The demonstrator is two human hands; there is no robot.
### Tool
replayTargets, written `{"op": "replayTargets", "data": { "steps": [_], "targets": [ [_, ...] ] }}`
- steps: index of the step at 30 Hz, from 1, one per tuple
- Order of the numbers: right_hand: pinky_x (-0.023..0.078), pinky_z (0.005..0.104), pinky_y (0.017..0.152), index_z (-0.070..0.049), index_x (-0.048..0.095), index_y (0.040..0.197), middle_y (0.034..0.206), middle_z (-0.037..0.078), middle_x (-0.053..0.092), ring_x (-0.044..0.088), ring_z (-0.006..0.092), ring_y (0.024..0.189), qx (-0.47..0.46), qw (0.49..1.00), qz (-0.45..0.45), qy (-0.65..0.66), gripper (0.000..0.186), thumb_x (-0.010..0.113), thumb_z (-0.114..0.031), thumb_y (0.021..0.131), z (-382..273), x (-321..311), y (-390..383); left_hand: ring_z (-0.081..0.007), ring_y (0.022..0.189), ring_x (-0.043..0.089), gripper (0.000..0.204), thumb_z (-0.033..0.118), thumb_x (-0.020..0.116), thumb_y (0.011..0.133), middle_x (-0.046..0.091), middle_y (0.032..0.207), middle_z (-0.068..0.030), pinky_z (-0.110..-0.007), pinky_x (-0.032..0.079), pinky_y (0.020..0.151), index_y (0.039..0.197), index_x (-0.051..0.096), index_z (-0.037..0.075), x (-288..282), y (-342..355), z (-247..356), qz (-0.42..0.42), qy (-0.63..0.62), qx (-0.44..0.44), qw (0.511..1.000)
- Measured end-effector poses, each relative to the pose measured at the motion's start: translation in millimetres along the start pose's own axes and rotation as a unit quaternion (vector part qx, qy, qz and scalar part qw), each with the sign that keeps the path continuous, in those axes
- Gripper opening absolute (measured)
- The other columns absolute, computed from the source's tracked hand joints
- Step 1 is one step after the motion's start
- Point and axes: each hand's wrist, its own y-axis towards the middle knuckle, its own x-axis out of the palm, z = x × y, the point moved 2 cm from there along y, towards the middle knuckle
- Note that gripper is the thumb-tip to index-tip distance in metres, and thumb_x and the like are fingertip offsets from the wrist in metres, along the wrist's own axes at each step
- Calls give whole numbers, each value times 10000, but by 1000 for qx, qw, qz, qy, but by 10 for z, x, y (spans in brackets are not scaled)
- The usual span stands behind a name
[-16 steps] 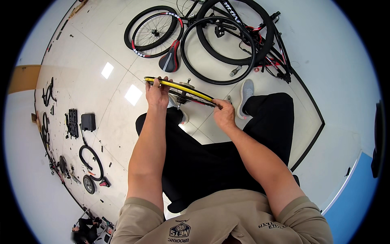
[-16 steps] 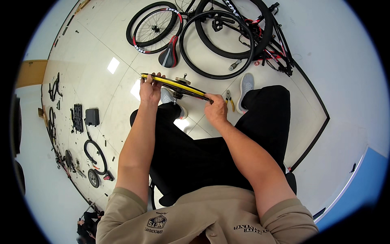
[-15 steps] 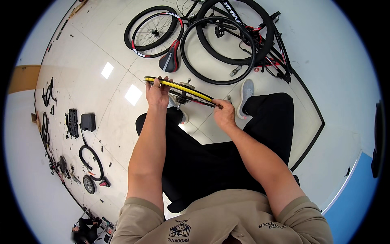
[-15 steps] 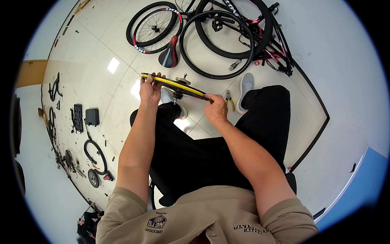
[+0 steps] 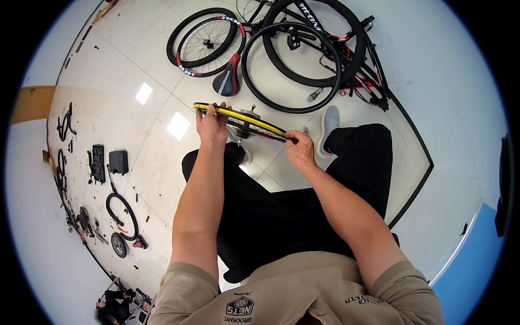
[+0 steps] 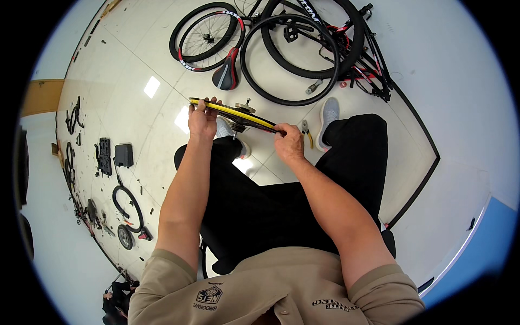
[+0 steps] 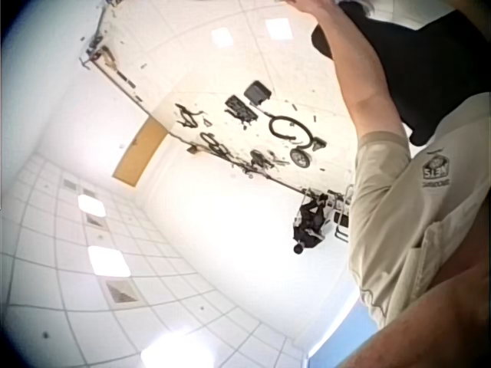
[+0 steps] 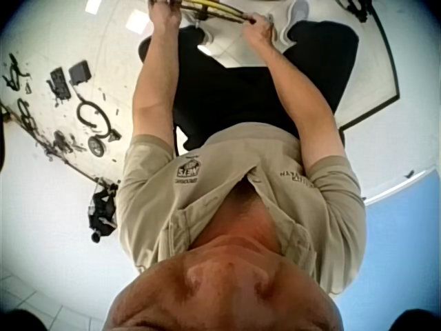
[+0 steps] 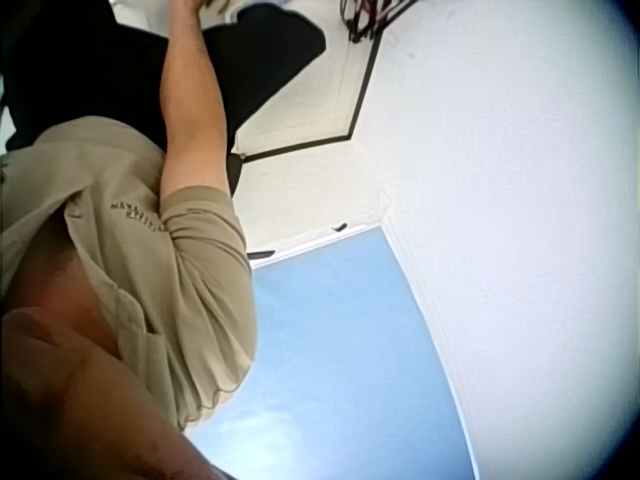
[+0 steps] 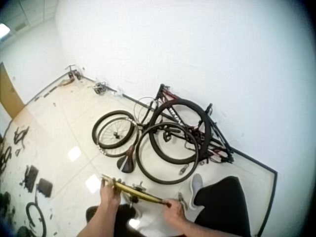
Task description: The person removes a bicycle tire from a wheel, then installs a new tire onto the same wheel. They manipulate the tire and rim by hand, seating the tire bead around the rim and adjusting it into place.
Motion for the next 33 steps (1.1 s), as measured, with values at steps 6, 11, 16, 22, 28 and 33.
{"op": "replayTargets", "data": {
  "steps": [6,11,16,22,28,33],
  "targets": [
    [527,376,877,-80,721,1058,1064,153,627,658,291,936,-3,1000,-27,12,253,643,-44,820,-12,42,36,-242,1002,617,790,95,675,927,543,1209,-111,-417,555,750,1558,199,109,175,-486,-87,1,234,34,972],
    [522,377,879,-75,716,1065,1066,153,601,645,285,924,-19,999,-40,15,269,639,-26,812,-52,107,-27,-223,876,632,607,34,692,875,607,1021,-105,-432,563,725,1391,374,0,265,-968,-347,2,266,-69,961],
    [517,394,889,-76,714,1071,1088,168,591,642,302,937,-53,996,-65,11,285,627,-11,808,-173,157,-99,-245,865,660,297,-19,665,854,630,1013,-117,-438,592,731,1120,538,19,266,-1062,-571,-42,298,-118,946],
    [516,404,899,-79,707,1094,1108,188,582,638,314,950,-48,996,-69,8,308,626,-11,804,-195,170,-128,-298,874,694,248,-90,614,855,655,1005,-139,-448,620,779,1078,550,-3,182,-1010,-653,-63,280,-96,953],
    [510,402,916,-81,703,1122,1124,193,578,631,327,971,-43,995,-88,20,334,623,-16,804,-253,193,-176,-320,892,698,286,-127,574,837,642,1039,-158,-447,622,793,1096,518,-20,179,-953,-658,-60,275,-76,957],
    [504,403,925,-83,703,1125,1135,195,572,622,335,995,-45,995,-90,16,337,617,-15,806,-254,197,-193,-322,887,697,321,-139,544,816,635,1034,-161,-449,623,787,1112,498,-22,195,-955,-646,-65,284,-65,954]
  ]
}}
